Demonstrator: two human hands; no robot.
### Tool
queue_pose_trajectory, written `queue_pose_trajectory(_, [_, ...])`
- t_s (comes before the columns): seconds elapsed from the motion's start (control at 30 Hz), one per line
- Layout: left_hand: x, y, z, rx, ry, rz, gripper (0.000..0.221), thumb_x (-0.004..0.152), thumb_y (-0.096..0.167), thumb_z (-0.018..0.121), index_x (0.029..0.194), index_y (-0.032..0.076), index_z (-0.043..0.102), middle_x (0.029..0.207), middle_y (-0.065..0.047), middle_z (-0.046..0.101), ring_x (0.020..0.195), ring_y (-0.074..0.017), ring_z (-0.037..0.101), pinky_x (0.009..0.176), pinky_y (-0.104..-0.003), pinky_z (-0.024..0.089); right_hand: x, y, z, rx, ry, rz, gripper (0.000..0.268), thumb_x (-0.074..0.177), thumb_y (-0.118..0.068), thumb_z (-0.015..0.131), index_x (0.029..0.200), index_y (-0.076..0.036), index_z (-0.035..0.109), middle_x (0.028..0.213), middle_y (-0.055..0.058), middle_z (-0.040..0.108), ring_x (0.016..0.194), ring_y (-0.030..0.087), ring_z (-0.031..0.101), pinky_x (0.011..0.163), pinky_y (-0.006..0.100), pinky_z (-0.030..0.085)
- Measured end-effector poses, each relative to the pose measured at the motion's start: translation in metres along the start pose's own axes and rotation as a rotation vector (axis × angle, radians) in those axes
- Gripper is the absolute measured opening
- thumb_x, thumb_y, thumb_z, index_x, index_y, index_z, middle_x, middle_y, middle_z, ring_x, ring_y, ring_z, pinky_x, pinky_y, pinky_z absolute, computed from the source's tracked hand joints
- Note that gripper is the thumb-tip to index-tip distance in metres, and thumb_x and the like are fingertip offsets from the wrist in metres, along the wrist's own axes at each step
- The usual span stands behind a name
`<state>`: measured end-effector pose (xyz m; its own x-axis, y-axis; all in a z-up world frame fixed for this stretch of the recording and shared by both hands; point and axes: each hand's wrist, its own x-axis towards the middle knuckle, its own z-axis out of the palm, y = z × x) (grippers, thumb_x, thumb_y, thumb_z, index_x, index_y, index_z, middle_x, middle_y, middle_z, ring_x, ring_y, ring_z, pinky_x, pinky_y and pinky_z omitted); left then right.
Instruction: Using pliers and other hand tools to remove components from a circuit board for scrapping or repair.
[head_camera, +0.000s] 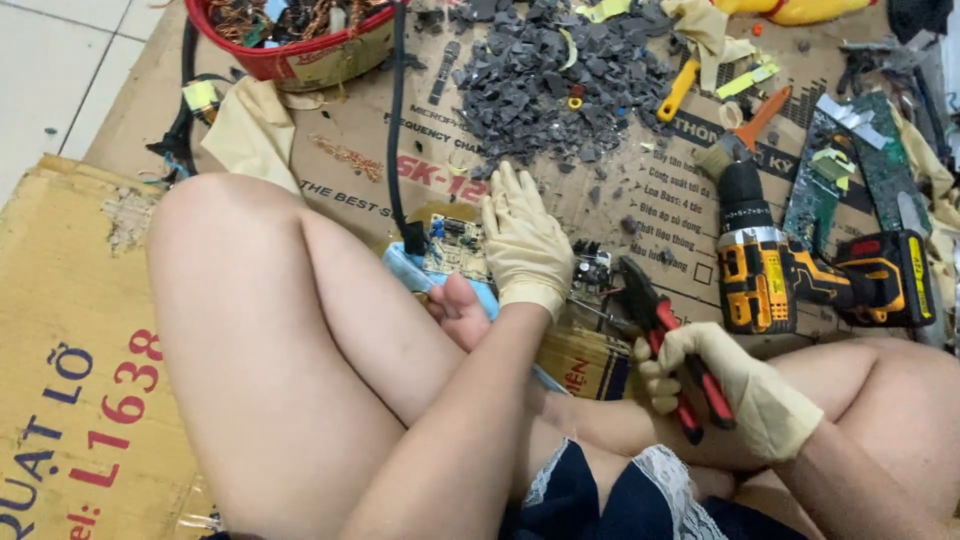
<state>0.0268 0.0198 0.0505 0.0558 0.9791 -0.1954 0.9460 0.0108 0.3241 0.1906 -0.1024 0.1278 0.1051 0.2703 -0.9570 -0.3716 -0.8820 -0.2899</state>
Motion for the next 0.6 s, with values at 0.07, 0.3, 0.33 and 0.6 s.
queue_pose_trajectory(0.07, [0.001, -0.002, 0.003, 0.014, 0.038, 0.013, 0.068, 0.1, 0.029, 0.037, 0.16, 0.003, 0.018, 0.17, -0.019, 0.003, 0.158, -0.0317, 0.006, 0.127, -0.046, 0.003, -0.009, 0.006, 0.004, 0.042, 0.047, -0.018, 0.046, 0.059, -0.007, 0.056, 0.105, -0.004, 0.058, 0.069, 0.005, 0.045, 0.057, 0.021, 0.039, 0.056, 0.038, 0.035])
queue_pose_trajectory(0.3, [0.034, 0.01, 0.045, -0.007, 0.344, 0.351, 0.059, 0.084, 0.025, 0.061, 0.139, 0.011, 0.045, 0.143, -0.014, 0.041, 0.133, -0.0308, 0.04, 0.109, -0.045, 0.03, -0.04, 0.008, 0.001, 0.194, 0.034, -0.163, 0.048, 0.06, 0.0, 0.057, 0.108, 0.001, 0.057, 0.071, 0.01, 0.051, 0.061, 0.028, 0.052, 0.062, 0.037, 0.046])
queue_pose_trajectory(0.33, [0.039, 0.016, 0.049, 0.003, 0.345, 0.374, 0.059, 0.084, 0.025, 0.061, 0.139, 0.011, 0.045, 0.143, -0.014, 0.041, 0.133, -0.0308, 0.04, 0.109, -0.045, 0.03, -0.05, 0.014, 0.003, 0.218, 0.03, -0.169, 0.048, 0.06, 0.0, 0.057, 0.108, 0.001, 0.057, 0.071, 0.01, 0.051, 0.061, 0.028, 0.052, 0.062, 0.037, 0.046])
queue_pose_trajectory(0.6, [0.092, 0.086, 0.051, 0.179, 0.304, 0.786, 0.033, 0.081, 0.039, 0.076, 0.113, 0.038, 0.069, 0.113, 0.01, 0.061, 0.102, -0.0204, 0.063, 0.075, -0.038, 0.057, 0.001, 0.051, -0.066, 0.63, -0.696, -0.455, 0.033, 0.075, -0.001, 0.046, 0.106, 0.003, 0.057, 0.088, 0.019, 0.057, 0.073, 0.028, 0.049, 0.073, 0.038, 0.043])
